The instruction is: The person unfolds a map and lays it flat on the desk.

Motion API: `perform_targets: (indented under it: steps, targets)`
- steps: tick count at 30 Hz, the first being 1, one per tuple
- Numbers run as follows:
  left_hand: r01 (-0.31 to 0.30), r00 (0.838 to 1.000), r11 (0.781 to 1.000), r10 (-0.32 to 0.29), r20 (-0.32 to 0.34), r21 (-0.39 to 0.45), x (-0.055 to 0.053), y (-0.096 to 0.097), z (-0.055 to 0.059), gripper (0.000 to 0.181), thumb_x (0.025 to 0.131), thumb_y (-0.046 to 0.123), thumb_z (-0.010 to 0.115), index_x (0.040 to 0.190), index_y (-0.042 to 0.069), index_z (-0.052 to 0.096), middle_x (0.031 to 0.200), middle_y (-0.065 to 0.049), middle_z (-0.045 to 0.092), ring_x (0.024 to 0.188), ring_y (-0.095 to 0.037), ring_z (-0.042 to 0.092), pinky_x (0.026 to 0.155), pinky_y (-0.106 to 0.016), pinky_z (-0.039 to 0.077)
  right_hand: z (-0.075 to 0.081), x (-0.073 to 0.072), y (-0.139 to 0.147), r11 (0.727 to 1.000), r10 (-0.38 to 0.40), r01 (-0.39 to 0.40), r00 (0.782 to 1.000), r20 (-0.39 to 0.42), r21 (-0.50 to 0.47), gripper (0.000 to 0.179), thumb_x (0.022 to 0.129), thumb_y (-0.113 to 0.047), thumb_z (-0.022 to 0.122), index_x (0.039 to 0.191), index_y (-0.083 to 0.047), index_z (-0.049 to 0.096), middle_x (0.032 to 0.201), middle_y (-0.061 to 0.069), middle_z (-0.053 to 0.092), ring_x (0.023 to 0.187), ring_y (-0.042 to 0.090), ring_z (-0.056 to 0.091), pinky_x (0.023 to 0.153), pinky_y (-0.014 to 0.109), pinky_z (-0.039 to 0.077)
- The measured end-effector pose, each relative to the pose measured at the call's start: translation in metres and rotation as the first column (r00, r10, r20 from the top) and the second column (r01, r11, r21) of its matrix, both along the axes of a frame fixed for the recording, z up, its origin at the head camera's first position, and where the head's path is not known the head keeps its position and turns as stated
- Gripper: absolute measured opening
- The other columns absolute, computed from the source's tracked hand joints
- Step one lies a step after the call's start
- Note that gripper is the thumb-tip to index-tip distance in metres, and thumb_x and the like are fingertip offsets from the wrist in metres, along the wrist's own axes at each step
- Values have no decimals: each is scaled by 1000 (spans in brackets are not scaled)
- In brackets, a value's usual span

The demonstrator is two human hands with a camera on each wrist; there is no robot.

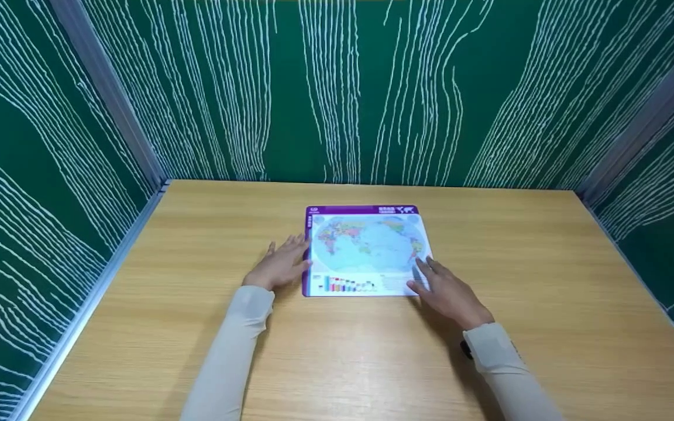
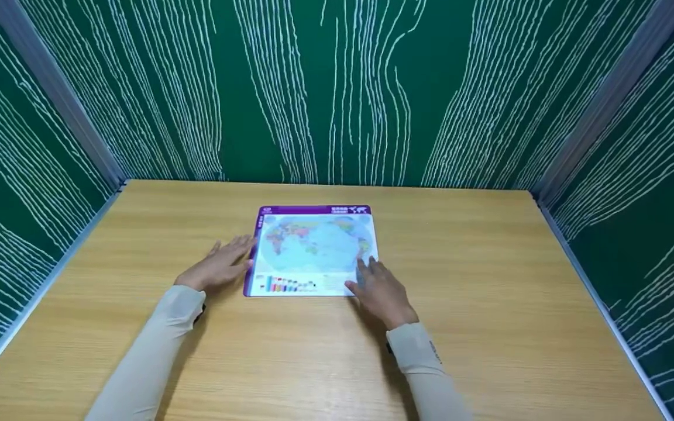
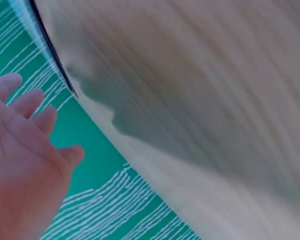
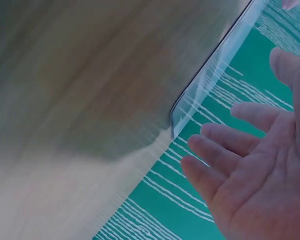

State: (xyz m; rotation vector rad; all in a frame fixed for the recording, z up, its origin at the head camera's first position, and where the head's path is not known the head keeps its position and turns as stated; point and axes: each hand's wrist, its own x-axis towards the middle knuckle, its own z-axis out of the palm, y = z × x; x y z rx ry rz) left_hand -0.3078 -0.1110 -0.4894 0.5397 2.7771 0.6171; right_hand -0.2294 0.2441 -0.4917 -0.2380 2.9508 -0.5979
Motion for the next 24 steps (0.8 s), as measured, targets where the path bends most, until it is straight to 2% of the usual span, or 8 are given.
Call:
perform_targets:
  steps: [3, 9, 17, 24]
  targets:
    - [9, 999, 1000, -8, 38, -18, 0, 5, 1, 60, 101, 43, 41, 154, 23, 22, 163, 1, 12, 151, -21, 4, 121, -51, -5, 0, 1, -5, 1000, 24, -24, 1000, 7, -9, 69, 98, -49, 47, 153, -13, 26, 157, 22, 23, 142, 45, 26, 111, 62, 29]
    - [22, 995, 999, -17, 95, -45, 1, 13, 1, 59, 99, 43, 45, 153, 26, 26, 162, 1, 15, 151, -19, 5, 122, -49, -4, 1, 1, -12, 999, 53, -53, 996, 69, 11, 63, 99, -46, 46, 152, -16, 30, 158, 20, 23, 144, 42, 23, 113, 60, 26]
    - [55, 995, 994, -47, 89, -91, 2, 15, -1, 56, 100, 40, 45, 152, 23, 29, 162, -1, 16, 151, -20, 6, 122, -50, -3, -1, 1, -14, 996, 82, -84, 993, 87, 22, 60, 99, -45, 47, 150, -16, 35, 158, 20, 23, 145, 42, 21, 113, 60, 26]
    - [60, 993, 995, -51, 111, -83, 4, 14, 0, 56, 100, 39, 46, 152, 23, 29, 162, -1, 16, 151, -22, 5, 121, -51, -3, -1, 1, -13, 993, 115, -117, 990, 81, 28, 58, 99, -41, 48, 148, -12, 38, 156, 23, 25, 144, 43, 23, 112, 60, 28]
